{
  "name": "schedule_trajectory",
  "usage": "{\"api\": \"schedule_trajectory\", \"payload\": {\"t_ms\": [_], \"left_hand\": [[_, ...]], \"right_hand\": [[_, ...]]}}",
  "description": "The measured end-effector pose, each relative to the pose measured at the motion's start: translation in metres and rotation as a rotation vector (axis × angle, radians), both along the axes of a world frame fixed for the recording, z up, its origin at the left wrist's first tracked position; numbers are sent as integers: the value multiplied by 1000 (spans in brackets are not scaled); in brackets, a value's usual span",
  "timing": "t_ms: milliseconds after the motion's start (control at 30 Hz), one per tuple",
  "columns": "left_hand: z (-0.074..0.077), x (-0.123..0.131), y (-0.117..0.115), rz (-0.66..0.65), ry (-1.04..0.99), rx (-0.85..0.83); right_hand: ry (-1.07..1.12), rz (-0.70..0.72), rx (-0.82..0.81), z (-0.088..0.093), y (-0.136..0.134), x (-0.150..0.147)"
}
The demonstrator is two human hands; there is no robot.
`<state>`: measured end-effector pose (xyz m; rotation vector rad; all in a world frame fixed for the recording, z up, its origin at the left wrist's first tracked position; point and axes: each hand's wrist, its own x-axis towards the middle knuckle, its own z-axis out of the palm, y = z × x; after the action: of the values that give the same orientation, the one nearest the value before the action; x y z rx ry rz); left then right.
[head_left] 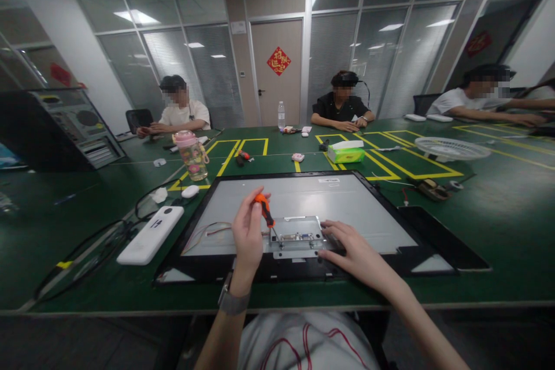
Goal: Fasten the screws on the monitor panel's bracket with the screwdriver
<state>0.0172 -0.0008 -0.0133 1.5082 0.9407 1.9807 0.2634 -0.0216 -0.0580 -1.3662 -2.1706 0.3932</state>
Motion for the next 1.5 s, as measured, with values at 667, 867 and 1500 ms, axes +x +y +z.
{"api": "schedule_trajectory", "payload": {"t_ms": [667,867,1500], "left_hand": [[-1,-3,2,100,61,98],[1,-2,0,64,30,42],[5,-1,-1,135,83,95]], "right_hand": [[-10,4,-4,0,0,0],[-8,4,-6,1,0,0],[-13,3,-1,1,0,0]]}}
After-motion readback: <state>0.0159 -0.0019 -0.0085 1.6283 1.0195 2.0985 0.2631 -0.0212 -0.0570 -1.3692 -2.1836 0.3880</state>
